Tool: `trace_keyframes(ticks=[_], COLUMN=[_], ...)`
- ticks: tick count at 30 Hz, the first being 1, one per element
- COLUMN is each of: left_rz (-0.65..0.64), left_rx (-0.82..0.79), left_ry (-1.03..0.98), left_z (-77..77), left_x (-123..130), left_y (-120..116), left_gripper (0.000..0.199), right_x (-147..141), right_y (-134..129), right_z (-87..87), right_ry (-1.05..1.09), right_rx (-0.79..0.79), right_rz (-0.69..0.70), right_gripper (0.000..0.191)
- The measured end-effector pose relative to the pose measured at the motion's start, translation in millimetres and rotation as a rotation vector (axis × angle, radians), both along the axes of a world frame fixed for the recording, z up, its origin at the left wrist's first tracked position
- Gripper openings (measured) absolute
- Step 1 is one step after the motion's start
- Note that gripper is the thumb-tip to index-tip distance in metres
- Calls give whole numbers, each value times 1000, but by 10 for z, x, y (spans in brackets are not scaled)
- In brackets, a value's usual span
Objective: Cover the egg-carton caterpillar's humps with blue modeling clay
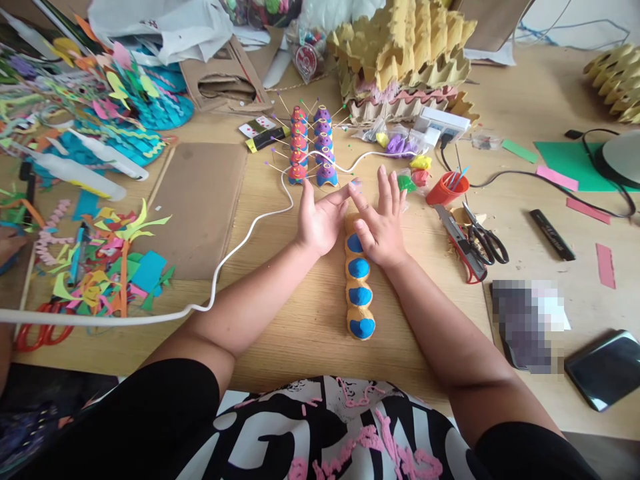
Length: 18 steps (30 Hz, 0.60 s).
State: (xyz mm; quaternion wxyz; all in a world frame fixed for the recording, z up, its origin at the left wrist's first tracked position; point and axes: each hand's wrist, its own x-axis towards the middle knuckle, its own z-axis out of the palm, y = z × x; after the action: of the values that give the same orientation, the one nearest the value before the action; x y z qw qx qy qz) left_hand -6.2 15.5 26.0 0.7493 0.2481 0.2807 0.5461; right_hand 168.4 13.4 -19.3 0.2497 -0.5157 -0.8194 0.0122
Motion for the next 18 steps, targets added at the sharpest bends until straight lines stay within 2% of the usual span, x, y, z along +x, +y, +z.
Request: trace_keyframes(ticks=[3, 8, 13, 18], left_rz=[7, -2, -4, -4], left_rx=[-9, 8, 25, 37], left_ry=[-3, 5, 8, 58], left_z=[-11, -31, -15, -18], left_x=[-4, -8, 6, 11], left_y=[6, 11, 3, 9], left_gripper=[94, 97, 97, 98], right_x=[11, 15, 22, 21], right_y=[17, 26, 14, 15], right_z=[-21, -57, -44, -31], right_ry=[50, 46, 70, 66], right_rx=[10, 38, 56, 51], right_rz=[-49, -8, -56, -40], right_gripper=[72, 74, 73, 74])
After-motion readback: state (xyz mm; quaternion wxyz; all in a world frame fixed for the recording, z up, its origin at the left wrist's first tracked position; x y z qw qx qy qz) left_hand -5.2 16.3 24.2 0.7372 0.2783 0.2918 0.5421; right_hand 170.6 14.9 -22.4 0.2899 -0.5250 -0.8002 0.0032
